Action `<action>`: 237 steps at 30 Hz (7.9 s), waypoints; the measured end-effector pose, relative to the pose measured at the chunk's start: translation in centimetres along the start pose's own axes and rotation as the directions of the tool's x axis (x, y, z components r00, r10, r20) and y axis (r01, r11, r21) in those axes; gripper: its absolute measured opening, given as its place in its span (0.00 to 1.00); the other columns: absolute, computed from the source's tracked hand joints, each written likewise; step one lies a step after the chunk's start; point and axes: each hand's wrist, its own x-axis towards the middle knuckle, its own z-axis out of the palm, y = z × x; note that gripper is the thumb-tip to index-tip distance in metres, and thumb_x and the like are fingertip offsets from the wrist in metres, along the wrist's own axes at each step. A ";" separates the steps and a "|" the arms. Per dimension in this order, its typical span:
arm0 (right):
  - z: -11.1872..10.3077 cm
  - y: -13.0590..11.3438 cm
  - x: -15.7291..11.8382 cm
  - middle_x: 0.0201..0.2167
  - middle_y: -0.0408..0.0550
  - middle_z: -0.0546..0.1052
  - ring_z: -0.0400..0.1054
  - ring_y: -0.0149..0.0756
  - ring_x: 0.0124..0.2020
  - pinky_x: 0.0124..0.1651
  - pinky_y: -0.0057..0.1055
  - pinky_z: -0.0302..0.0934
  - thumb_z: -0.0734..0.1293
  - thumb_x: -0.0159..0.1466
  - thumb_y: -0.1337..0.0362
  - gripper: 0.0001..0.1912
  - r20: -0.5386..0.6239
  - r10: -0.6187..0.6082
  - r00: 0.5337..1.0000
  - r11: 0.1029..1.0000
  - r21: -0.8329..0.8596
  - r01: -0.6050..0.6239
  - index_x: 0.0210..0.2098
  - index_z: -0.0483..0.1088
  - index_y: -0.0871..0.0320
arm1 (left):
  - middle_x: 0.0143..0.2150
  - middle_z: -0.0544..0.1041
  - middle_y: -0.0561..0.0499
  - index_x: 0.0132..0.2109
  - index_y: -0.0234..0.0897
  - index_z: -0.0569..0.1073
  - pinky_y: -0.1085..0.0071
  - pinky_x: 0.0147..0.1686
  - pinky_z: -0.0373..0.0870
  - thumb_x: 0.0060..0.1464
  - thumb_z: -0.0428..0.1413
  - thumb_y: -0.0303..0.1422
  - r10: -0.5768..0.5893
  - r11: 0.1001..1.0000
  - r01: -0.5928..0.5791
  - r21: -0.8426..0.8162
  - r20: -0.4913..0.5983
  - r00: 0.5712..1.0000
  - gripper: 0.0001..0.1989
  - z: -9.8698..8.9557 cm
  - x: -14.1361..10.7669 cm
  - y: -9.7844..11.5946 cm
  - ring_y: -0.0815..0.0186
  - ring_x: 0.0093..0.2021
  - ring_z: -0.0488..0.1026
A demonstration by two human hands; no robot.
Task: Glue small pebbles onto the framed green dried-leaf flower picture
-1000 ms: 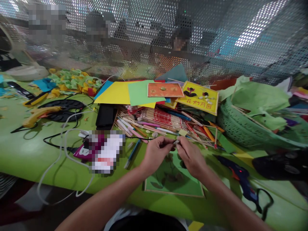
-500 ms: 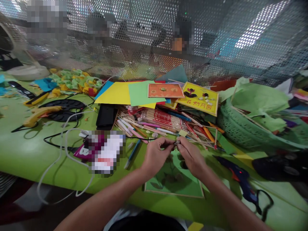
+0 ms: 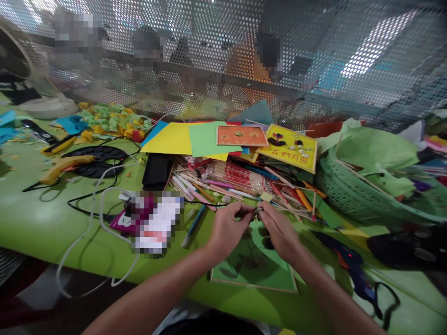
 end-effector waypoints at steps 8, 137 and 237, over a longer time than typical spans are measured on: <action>0.0 0.0 0.0 0.26 0.41 0.63 0.57 0.35 0.28 0.31 0.34 0.51 0.53 0.71 0.55 0.15 -0.020 -0.007 1.000 1.000 -0.006 0.007 0.30 0.58 0.53 | 0.32 0.81 0.49 0.37 0.33 0.80 0.73 0.34 0.70 0.54 0.60 0.32 -0.058 0.987 0.061 -0.150 0.022 0.998 0.07 0.4 0.2 -0.7 0.67 0.31 0.75; -0.1 -0.7 0.1 0.24 0.45 0.68 0.61 0.36 0.26 0.30 0.32 0.50 0.53 0.72 0.59 0.15 -0.031 -0.174 0.984 0.928 -0.340 0.153 0.29 0.58 0.54 | 0.33 0.83 0.49 0.35 0.34 0.81 0.71 0.39 0.75 0.49 0.65 0.31 -0.067 0.958 0.068 -0.278 0.013 0.998 0.05 0.0 0.5 -0.2 0.65 0.34 0.78; -0.5 -0.8 0.3 0.24 0.41 0.65 0.58 0.34 0.25 0.29 0.32 0.50 0.53 0.71 0.57 0.16 0.008 -0.097 0.995 0.989 -0.110 0.097 0.27 0.57 0.53 | 0.32 0.80 0.48 0.36 0.34 0.78 0.72 0.36 0.72 0.53 0.61 0.32 -0.055 0.984 0.052 -0.172 -0.010 0.998 0.06 -0.1 0.0 0.0 0.66 0.32 0.76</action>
